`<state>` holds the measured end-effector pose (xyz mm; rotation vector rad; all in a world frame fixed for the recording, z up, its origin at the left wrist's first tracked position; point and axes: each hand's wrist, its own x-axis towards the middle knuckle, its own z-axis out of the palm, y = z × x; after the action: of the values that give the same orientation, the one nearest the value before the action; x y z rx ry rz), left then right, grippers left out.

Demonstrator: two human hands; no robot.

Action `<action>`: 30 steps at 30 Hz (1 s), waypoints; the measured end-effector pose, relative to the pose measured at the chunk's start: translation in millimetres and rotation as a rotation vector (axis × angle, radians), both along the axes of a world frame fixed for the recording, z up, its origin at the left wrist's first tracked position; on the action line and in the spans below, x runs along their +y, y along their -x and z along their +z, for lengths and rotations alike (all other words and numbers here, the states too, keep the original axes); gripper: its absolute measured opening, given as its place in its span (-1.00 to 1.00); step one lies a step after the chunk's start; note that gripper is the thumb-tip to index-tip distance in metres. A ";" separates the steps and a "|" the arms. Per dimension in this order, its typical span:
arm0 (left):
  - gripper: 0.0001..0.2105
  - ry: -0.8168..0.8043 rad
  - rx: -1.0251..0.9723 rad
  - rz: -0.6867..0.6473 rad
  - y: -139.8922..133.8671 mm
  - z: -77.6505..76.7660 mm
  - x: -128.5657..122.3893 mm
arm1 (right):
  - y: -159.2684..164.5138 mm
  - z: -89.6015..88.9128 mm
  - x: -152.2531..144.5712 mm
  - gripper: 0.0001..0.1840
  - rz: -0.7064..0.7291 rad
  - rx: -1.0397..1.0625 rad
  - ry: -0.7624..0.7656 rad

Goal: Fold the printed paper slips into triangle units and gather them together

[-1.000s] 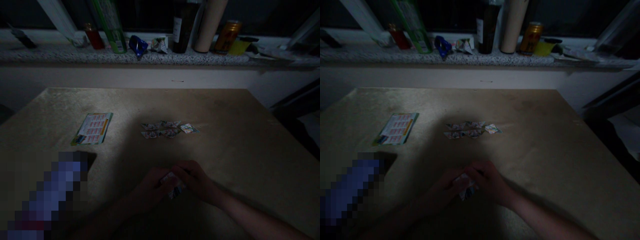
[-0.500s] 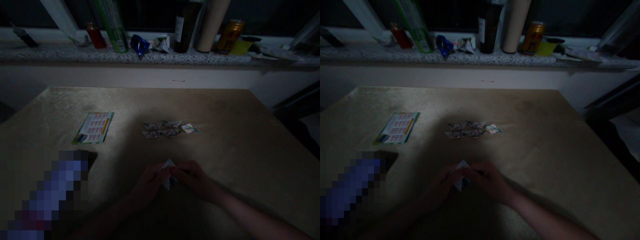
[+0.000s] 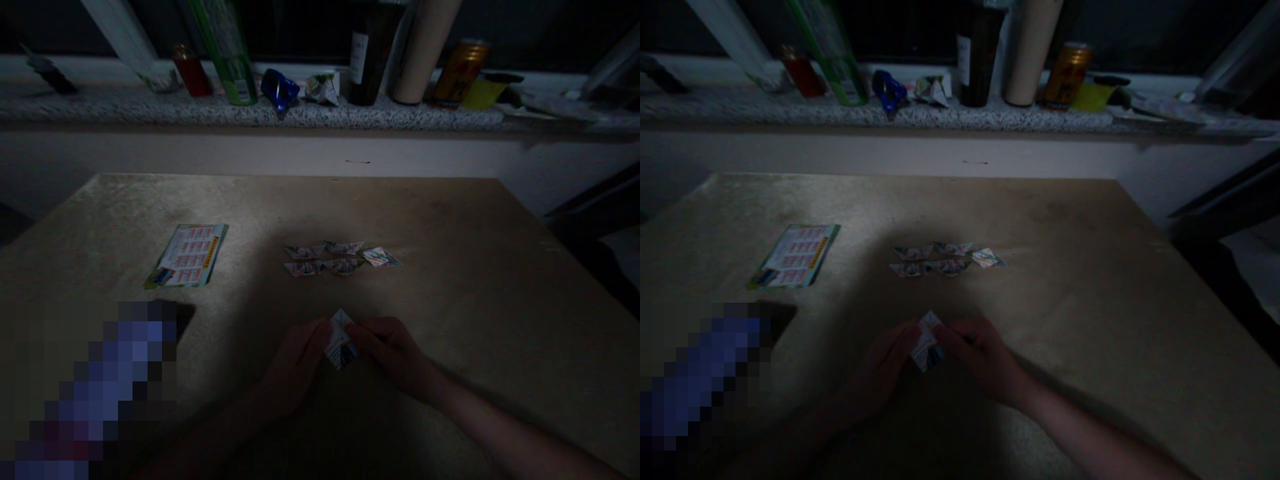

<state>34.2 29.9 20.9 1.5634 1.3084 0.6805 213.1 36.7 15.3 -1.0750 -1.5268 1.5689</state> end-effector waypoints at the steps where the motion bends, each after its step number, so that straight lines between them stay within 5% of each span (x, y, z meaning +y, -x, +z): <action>1: -0.62 0.012 -0.005 0.001 -0.3 0.0 0.5 | -0.2 0.1 -0.1 -0.53 0.001 -0.002 -0.007; 30: -0.67 -0.005 -0.017 -0.124 -2.8 -0.7 2.6 | 5.8 -2.3 -3.6 -0.47 0.006 -0.032 0.115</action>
<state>37.0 32.5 20.2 1.6252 1.1876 0.6184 207.3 33.0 13.0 -1.1651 -1.4770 1.6678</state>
